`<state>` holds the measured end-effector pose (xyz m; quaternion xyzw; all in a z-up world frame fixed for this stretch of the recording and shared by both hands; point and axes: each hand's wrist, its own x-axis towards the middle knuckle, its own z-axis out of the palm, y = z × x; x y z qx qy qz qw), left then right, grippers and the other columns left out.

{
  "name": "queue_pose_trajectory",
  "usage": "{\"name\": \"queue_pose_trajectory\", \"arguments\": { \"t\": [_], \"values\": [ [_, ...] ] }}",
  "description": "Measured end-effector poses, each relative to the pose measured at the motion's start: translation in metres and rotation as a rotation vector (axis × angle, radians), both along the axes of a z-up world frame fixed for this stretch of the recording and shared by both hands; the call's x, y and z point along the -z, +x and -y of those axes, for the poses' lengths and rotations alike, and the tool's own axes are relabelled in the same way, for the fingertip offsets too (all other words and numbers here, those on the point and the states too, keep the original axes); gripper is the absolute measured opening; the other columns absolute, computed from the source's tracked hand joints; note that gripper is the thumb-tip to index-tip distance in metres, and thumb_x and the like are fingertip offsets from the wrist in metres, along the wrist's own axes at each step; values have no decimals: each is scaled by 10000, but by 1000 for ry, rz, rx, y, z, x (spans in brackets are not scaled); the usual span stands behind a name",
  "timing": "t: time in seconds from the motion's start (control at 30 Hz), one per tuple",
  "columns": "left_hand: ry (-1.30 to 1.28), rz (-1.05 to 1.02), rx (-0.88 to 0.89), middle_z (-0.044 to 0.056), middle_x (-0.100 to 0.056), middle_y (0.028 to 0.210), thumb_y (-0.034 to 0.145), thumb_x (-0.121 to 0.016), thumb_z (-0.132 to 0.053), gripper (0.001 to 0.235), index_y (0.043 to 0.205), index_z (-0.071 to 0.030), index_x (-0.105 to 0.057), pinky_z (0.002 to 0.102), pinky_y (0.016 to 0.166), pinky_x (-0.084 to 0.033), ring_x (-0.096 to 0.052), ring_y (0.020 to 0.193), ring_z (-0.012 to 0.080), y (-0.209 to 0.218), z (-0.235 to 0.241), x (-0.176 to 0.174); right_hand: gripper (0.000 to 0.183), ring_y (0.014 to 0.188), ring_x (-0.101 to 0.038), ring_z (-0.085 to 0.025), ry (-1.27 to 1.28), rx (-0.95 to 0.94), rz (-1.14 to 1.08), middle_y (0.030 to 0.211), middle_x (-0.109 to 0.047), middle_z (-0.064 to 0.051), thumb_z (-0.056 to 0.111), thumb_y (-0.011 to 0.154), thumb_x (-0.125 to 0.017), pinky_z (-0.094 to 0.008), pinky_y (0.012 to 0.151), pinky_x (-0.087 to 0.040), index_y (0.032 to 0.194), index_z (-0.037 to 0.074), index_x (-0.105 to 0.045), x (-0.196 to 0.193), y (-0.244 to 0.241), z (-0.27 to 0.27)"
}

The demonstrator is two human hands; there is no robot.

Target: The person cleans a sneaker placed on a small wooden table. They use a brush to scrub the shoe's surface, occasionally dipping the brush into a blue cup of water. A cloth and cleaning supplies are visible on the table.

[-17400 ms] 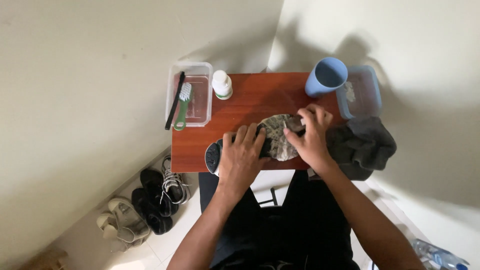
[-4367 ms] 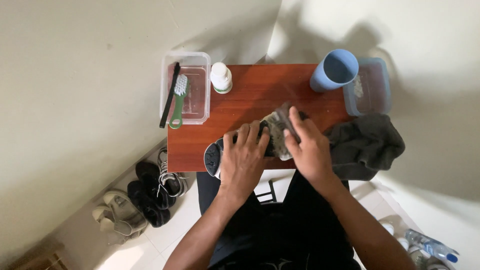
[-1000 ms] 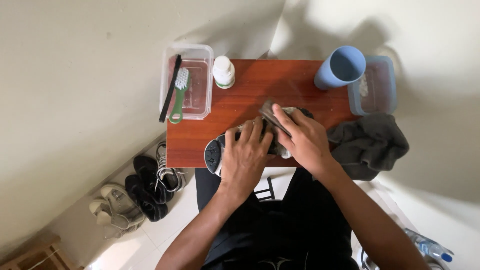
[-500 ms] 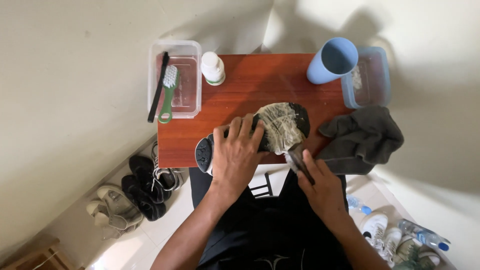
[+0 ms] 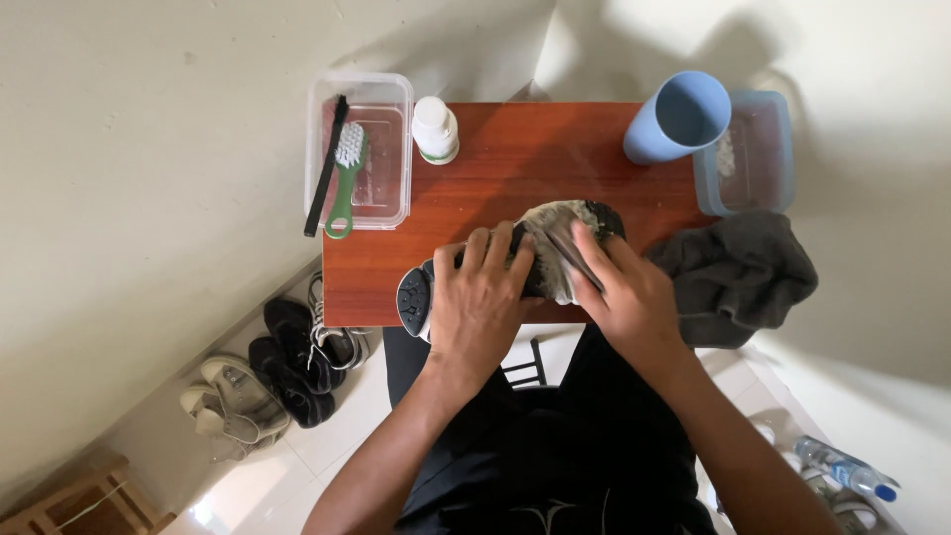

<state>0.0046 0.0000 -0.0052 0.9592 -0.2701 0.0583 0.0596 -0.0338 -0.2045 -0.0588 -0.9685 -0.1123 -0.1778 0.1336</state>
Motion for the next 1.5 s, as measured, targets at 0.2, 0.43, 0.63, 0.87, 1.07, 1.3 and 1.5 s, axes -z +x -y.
{"name": "queue_pose_trajectory", "arguments": {
  "t": [0.2, 0.43, 0.63, 0.87, 1.07, 1.3, 1.5],
  "values": [
    [14, -9, -1, 70, -623, 1272, 631, -890, -509, 744, 1275, -208, -671, 453, 918, -370, -561, 1187, 265, 0, 1, -8, 367, 814, -677, -350, -144, -150, -49, 1073, -674, -162, 260, 919, -665, -397, 549, -545, 1273, 168, -690, 51, -104, 43],
    [16, 12, 23, 84, -592, 1311, 623, -896, -491, 779, 1297, -195, -643, 454, 959, -357, -530, 1220, 267, -2, 1, -2, 556, 882, -667, -386, 129, 255, -166, 1013, -627, -177, 285, 1032, -584, -436, 656, -558, 1559, 113, -535, 13, -79, 29],
    [-7, 3, 3, 93, -608, 1299, 621, -897, -479, 773, 1293, -182, -658, 470, 964, -361, -537, 1222, 273, -3, 0, -3, 574, 847, -693, -358, 283, 213, -197, 1029, -670, -122, 386, 1003, -575, -433, 649, -563, 1533, 168, -565, 9, -41, 7],
    [20, 9, 14, 86, -595, 1306, 641, -890, -483, 756, 1298, -194, -654, 462, 961, -352, -529, 1223, 261, -2, 3, -3, 577, 873, -703, -306, 134, 207, -131, 973, -654, -72, 425, 947, -615, -414, 660, -568, 1483, 211, -610, 34, -46, 17],
    [49, 36, 20, 92, -605, 1280, 638, -898, -494, 760, 1292, -187, -660, 461, 942, -361, -538, 1209, 267, -5, 1, -8, 574, 865, -691, -299, 195, 240, -156, 992, -647, -69, 405, 1004, -575, -374, 653, -558, 1538, 193, -572, 25, -46, 11],
    [13, 38, 21, 84, -612, 1281, 597, -899, -495, 789, 1285, -198, -654, 465, 957, -377, -545, 1213, 265, -3, 1, -7, 624, 1037, -698, -350, 220, 178, -143, 1148, -700, -134, 339, 924, -672, -475, 784, -559, 1527, 219, -566, 17, -28, 3],
    [12, 37, 16, 82, -604, 1275, 602, -894, -495, 792, 1290, -192, -646, 456, 952, -368, -533, 1205, 260, -3, 2, -4, 587, 970, -713, -295, 165, 173, -66, 1082, -724, -77, 285, 916, -699, -407, 768, -580, 1487, 176, -615, 15, -21, 7]
  ]
}}
